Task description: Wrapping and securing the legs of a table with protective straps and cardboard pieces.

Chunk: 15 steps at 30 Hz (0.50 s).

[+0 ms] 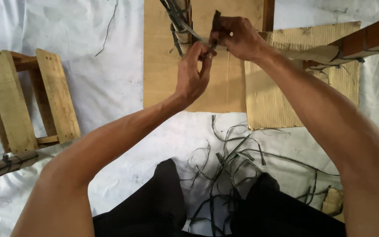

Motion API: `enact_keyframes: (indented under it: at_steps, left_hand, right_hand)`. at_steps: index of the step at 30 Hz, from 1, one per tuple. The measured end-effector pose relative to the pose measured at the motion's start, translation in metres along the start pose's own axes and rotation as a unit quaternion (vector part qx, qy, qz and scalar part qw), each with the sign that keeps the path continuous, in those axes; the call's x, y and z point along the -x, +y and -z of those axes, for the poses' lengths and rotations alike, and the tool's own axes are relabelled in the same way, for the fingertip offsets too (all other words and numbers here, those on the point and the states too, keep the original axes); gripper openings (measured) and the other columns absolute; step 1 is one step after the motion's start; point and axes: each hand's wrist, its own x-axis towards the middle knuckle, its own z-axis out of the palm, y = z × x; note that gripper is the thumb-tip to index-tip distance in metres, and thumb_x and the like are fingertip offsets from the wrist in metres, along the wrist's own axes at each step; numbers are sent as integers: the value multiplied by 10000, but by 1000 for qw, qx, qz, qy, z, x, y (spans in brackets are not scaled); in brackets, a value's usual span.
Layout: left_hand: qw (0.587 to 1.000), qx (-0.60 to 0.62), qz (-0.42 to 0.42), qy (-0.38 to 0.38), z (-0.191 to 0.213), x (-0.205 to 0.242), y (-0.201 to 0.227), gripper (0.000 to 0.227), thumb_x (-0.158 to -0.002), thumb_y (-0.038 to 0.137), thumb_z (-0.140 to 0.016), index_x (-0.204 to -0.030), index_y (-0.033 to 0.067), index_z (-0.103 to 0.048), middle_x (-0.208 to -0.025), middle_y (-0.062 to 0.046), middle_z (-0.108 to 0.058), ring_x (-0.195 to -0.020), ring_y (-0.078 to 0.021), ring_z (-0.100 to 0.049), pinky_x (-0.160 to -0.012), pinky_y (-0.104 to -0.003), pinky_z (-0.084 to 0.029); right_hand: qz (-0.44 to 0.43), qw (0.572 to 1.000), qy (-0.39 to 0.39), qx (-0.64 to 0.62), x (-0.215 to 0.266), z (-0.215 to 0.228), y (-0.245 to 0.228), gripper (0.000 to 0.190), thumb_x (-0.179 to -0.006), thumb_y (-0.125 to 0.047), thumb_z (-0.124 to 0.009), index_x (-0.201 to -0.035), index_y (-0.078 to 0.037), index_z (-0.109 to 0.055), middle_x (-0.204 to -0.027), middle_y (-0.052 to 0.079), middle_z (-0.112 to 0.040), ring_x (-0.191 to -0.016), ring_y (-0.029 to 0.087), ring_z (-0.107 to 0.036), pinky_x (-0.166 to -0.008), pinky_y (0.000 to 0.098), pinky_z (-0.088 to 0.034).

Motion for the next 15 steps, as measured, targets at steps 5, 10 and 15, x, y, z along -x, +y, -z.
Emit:
enact_keyframes:
  at_steps: [5,10,15]
  left_hand:
    - [1000,-8,-9,0,-1,-22,12,66,-1035,41,-599,-1094,11,-599,-950,-142,-703,-779,-239,-713,-636,-358,-567]
    - [999,2,46,8,-6,-38,15,57,-1047,71,-601,-1070,20,-613,-861,-113,-685,-706,-168,-740,-577,-325,-581]
    - [998,-23,47,25,-10,-41,6,71,-1034,70,-619,-1021,14,-578,-864,-113,-691,-633,-192,-701,-549,-355,-538]
  right_hand:
    - [-46,997,-59,11,-5,9,-21,168,-1042,-211,-694,-1072,-60,-763,-956,130,-769,-845,229,-709,-773,428,-549]
    - [37,998,-50,28,-5,6,-1,200,-1023,-203,-713,-1108,-25,-742,-991,140,-753,-845,253,-717,-759,436,-556]
    - [72,988,-103,88,-1,11,-7,206,-1018,-205,-690,-1056,-16,-764,-930,177,-729,-826,310,-711,-758,461,-555]
